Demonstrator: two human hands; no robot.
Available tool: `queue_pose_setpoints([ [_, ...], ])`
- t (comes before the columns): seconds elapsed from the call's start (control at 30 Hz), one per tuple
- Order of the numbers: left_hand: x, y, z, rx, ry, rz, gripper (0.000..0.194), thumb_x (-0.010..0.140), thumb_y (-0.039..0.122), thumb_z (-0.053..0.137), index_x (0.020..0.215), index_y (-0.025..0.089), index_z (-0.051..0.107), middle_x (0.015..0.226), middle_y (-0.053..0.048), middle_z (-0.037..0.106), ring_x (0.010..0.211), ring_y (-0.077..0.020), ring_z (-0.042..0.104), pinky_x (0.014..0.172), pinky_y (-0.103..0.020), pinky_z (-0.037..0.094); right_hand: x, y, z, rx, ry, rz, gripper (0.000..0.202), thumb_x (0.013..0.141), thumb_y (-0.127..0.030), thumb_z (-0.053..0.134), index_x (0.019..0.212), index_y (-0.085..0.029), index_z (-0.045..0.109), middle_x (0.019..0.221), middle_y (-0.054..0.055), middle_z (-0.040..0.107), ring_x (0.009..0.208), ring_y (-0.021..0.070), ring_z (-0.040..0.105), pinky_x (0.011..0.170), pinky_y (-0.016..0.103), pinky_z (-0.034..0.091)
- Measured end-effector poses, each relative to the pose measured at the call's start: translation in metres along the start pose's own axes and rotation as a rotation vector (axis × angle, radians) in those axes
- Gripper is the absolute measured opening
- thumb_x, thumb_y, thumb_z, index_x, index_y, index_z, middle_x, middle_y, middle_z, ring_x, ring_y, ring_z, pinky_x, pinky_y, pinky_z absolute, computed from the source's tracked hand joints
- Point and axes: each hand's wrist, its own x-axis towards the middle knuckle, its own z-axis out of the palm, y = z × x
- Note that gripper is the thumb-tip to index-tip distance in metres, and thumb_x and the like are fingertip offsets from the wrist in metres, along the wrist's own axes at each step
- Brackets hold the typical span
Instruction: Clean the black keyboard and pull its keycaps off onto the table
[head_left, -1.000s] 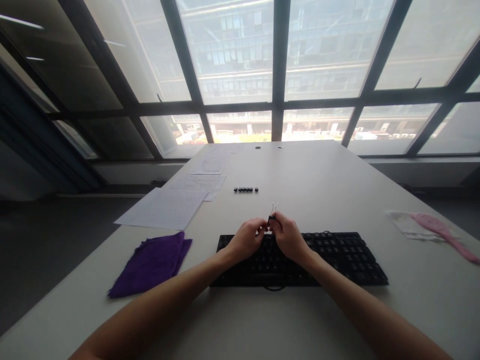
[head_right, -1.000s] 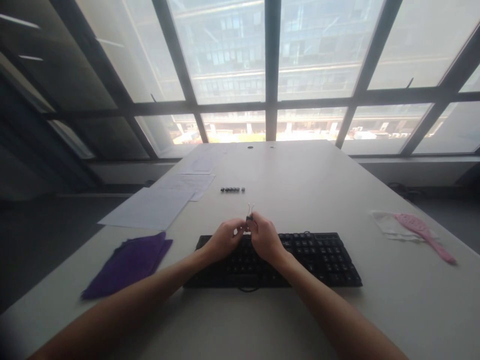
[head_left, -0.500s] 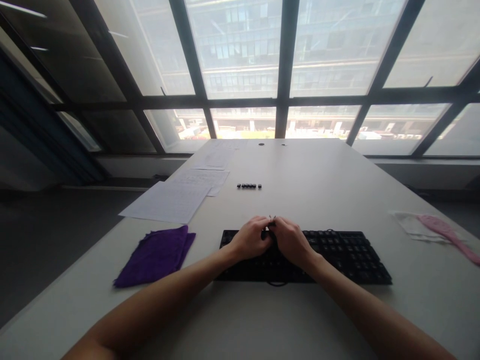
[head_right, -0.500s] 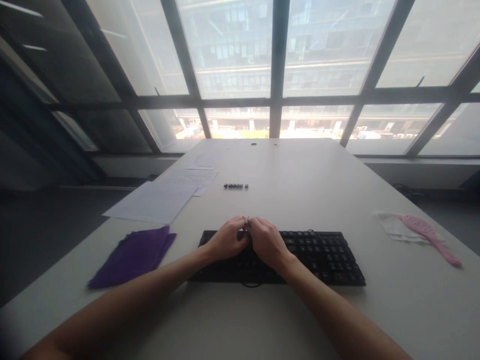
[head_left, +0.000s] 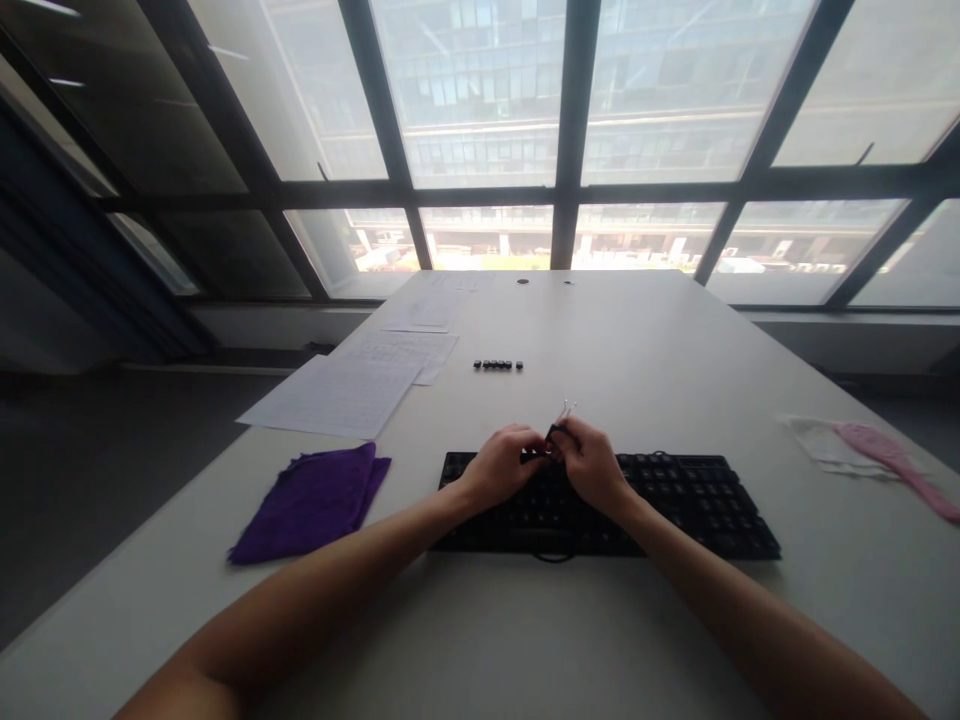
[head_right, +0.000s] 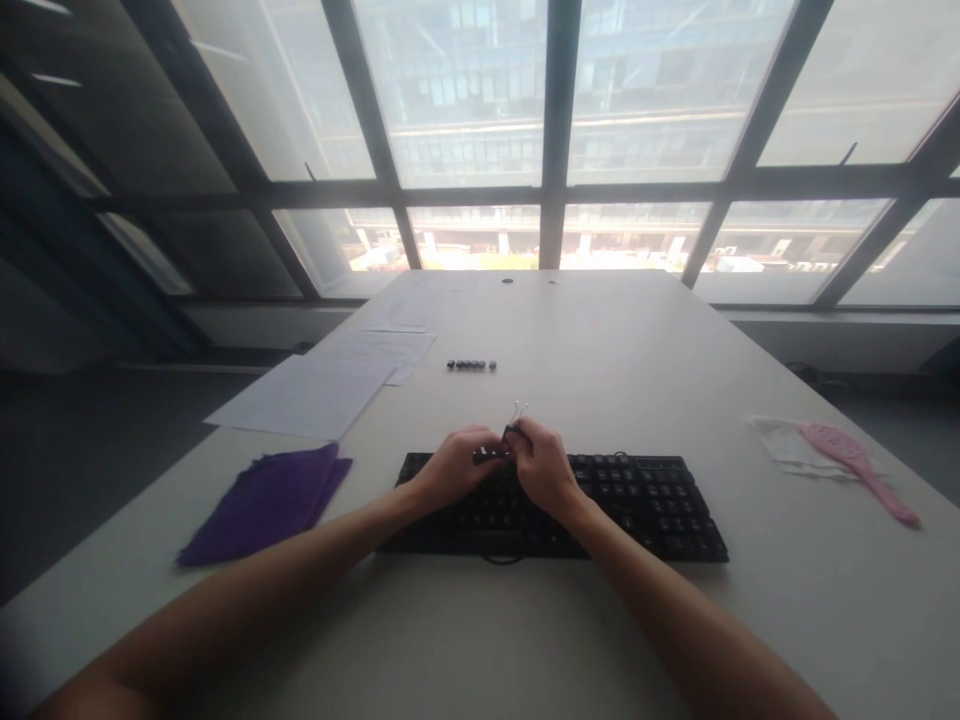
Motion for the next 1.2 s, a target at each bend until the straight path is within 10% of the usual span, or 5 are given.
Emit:
queue_pose_setpoints([
  [0.7, -0.0027, 0.0021, 0.0015, -0.056, 0.199, 0.055, 0.036, 0.080, 0.006, 0.070, 0.112, 0.023, 0.063, 0.099, -0.002, 0.071, 0.094, -0.0176, 0.066, 0.090, -0.034, 0.052, -0.0009, -0.0014, 0.0014, -0.041, 0.129, -0.063, 0.018, 0.097, -0.028, 0.046, 0.086, -0.021, 0.058, 0.077, 0.003, 0.067, 0.072, 0.0184, 0.063, 0.069, 0.030, 0.046],
  [1.2, -0.0068, 0.0053, 0.0018, 0.213, 0.137, 0.213, 0.033, 0.092, 0.008, 0.054, 0.119, 0.026, 0.062, 0.120, -0.007, 0.058, 0.108, -0.0207, 0.055, 0.092, -0.037, 0.053, 0.0036, -0.0001, -0.0007, 0.074, 0.135, 0.035, 0.023, 0.099, -0.038, 0.045, 0.085, -0.022, 0.053, 0.068, 0.001, 0.065, 0.062, 0.0164, 0.063, 0.062, 0.027, 0.046],
])
